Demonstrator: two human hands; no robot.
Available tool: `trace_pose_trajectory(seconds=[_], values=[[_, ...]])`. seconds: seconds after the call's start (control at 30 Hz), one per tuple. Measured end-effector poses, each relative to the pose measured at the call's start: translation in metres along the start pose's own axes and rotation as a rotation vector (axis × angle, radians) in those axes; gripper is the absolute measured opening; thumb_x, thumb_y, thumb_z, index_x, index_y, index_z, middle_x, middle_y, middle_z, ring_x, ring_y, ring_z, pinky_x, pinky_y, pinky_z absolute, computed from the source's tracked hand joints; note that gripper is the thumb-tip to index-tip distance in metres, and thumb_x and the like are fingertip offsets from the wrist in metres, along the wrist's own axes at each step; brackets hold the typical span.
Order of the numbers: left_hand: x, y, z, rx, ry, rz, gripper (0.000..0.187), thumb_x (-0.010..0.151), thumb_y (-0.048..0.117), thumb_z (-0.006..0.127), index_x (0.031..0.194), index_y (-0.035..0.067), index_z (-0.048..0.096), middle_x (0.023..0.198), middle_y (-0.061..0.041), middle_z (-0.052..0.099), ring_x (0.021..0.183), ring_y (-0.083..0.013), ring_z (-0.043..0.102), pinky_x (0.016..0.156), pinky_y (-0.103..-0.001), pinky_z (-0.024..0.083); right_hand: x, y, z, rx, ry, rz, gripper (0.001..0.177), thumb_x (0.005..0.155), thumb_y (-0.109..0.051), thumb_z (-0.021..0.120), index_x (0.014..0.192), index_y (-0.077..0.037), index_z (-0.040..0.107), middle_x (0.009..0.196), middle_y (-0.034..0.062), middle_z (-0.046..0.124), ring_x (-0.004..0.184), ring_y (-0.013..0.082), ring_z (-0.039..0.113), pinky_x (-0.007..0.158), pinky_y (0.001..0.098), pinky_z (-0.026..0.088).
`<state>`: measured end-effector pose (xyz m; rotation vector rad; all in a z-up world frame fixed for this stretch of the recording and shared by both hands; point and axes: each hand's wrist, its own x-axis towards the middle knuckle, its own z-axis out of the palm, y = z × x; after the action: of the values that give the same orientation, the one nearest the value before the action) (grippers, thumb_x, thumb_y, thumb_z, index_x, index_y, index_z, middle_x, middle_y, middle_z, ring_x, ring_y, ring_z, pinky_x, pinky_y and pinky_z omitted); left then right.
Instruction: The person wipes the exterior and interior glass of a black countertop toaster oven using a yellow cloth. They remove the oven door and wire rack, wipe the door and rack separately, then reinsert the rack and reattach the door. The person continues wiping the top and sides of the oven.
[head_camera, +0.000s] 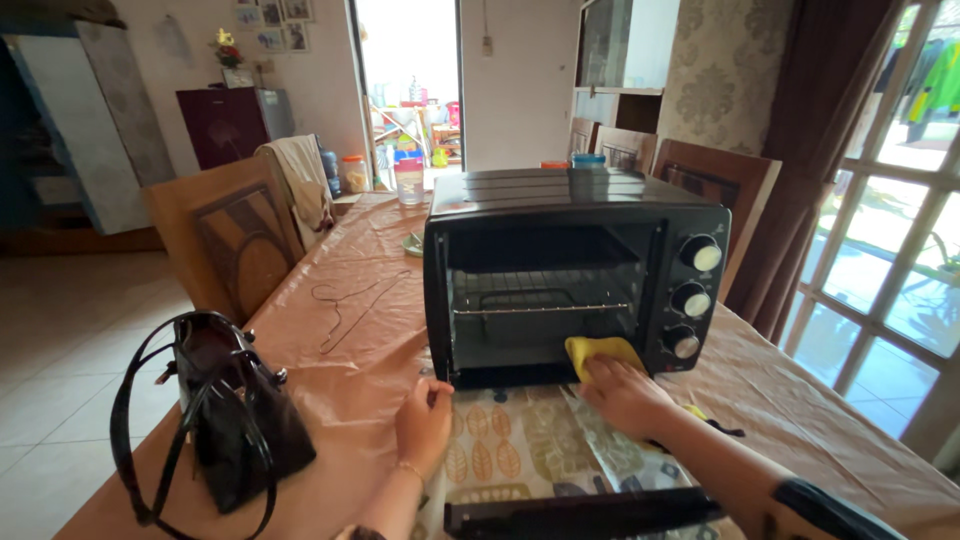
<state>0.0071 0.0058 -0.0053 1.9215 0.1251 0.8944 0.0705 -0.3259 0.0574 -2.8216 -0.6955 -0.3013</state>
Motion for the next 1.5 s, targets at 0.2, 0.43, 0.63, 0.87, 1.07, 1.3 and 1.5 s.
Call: trace_pose_trajectory(seconds=[0.2,0.43,0.63,0.87,1.07,1.3,1.5], values=[[-0.004,0.015,-0.010,0.095,-0.018,-0.109,0.016,0.088,0.024,0.065,0.095,0.014,0.075,0.091,-0.009,0.076,0.095,-0.0295,0.069,0.082,-0.041,0.052,-0.045,-0.053,-0.039,-0.217,-0.204,0.042,0.045,0.105,-0.039,0.033,0.135,-0.018,0.058,0.159,0.0132,0.034,0.146,0.0311,0.035,0.119,0.0464,0.031],[-0.036,0.112,-0.035,0.065,-0.106,0.182,0.021,0.083,0.023,0.069,0.102,0.014,0.068,0.102,-0.010,0.066,0.097,-0.0293,0.066,0.084,-0.042,0.054,-0.085,-0.185,-0.023,0.042,-0.176,-0.366,0.032,0.096,-0.029,0.051,0.116,-0.010,0.069,0.127,0.0176,0.062,0.125,0.0370,0.053,0.104,0.0503,0.044],[-0.090,0.180,-0.049,0.232,-0.346,0.499,0.027,0.091,0.036,0.069,0.108,0.015,0.065,0.107,-0.008,0.068,0.109,-0.0274,0.063,0.094,-0.046,0.043,-0.075,-0.138,-0.010,0.095,-0.199,-0.286,0.044,0.091,-0.029,0.055,0.131,-0.012,0.060,0.136,0.0135,0.061,0.131,0.0335,0.052,0.111,0.0456,0.039],[-0.118,0.172,-0.044,0.377,-0.705,0.859,0.078,0.076,0.050,0.082,0.129,0.001,0.052,0.129,-0.023,0.053,0.123,-0.0397,0.050,0.099,-0.050,0.039,-0.116,0.012,-0.028,0.251,0.130,0.115,0.049,0.093,-0.035,0.062,0.136,-0.013,0.059,0.142,0.0124,0.058,0.131,0.0330,0.055,0.106,0.0433,0.044],[-0.117,0.150,-0.027,0.551,-0.650,1.056,0.061,0.085,0.039,0.077,0.131,0.003,0.058,0.126,-0.020,0.059,0.118,-0.0351,0.059,0.088,-0.045,0.052,-0.156,-0.007,-0.014,0.686,0.426,0.529,0.045,0.087,-0.027,0.072,0.129,-0.013,0.070,0.105,0.0133,0.079,0.095,0.0273,0.073,0.084,0.0369,0.056],[-0.097,0.186,-0.038,0.613,-0.649,0.991,0.058,0.094,0.053,0.063,0.122,0.002,0.062,0.113,-0.015,0.064,0.101,-0.0317,0.067,0.073,-0.041,0.056,-0.157,0.001,-0.044,1.613,0.326,0.667,0.037,0.095,-0.031,0.068,0.115,0.000,0.072,0.084,0.0105,0.067,0.066,0.0225,0.063,0.056,0.0395,0.049],[-0.065,0.229,-0.055,0.448,-0.379,1.162,0.054,0.095,0.043,0.065,0.130,0.001,0.057,0.111,-0.013,0.063,0.097,-0.0299,0.063,0.079,-0.041,0.051,-0.121,-0.024,-0.116,1.977,0.265,0.589,0.035,0.093,-0.040,0.058,0.110,-0.011,0.068,0.088,0.0088,0.072,0.075,0.0254,0.071,0.063,0.0405,0.058]])
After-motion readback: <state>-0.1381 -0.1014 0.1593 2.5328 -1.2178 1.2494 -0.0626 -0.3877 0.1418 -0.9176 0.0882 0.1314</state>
